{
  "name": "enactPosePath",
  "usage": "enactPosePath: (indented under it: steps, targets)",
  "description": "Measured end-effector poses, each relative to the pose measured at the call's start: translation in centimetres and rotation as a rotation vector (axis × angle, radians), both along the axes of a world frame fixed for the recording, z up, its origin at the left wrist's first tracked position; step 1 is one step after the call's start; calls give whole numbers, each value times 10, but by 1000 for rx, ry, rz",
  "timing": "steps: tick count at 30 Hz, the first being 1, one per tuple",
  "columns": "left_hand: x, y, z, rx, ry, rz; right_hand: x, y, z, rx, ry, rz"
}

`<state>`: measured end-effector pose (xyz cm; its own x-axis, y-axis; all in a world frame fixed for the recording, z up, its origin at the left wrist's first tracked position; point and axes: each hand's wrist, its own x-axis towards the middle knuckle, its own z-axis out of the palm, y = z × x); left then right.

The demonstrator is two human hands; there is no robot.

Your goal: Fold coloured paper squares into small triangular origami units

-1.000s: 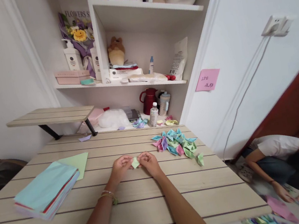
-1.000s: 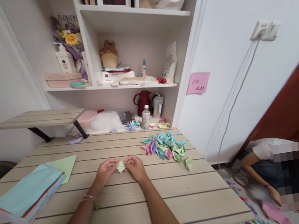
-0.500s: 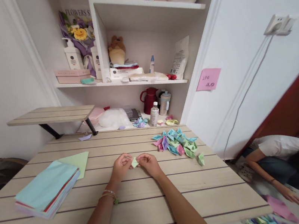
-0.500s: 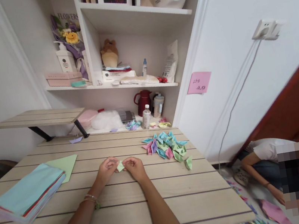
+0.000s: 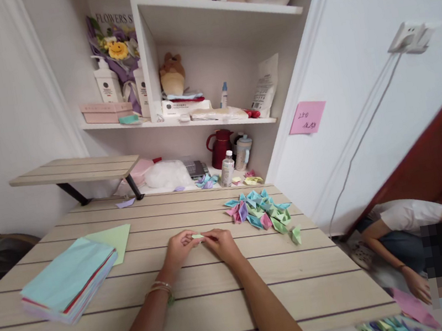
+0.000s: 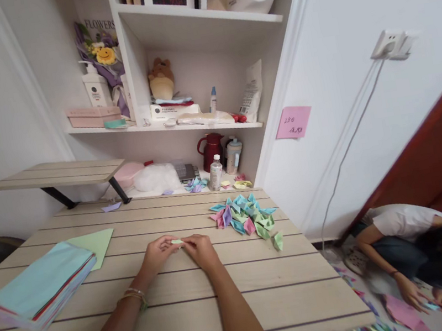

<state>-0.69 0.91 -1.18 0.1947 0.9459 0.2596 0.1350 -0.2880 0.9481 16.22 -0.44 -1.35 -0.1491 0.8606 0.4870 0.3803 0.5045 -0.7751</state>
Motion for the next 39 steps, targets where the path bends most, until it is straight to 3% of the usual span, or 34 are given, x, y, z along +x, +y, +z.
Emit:
enactPosePath:
  steps: [4, 13, 20, 24, 28, 35, 39]
  targets:
    - [-1, 2, -4, 8, -20, -4, -4, -2, 0, 61, -19, -34]
    - [-1, -1, 0, 29, -25, -9, -4, -4, 0, -152, 191, 20]
    - [1, -2, 2, -11, -18, -40, 1, -6, 5, 48, -174, 36]
    - [1, -3, 2, 92, 61, -56, -3, -8, 5, 90, -254, -42]
    - [1, -3, 2, 144, 89, -45, -8, -6, 1, 42, -130, -43]
    - [3, -2, 3, 56, -9, -2, -10, 0, -3, -170, 321, -8]
    - [3, -4, 4, -3, -56, -13, -10, -1, -1, -188, 365, 37]
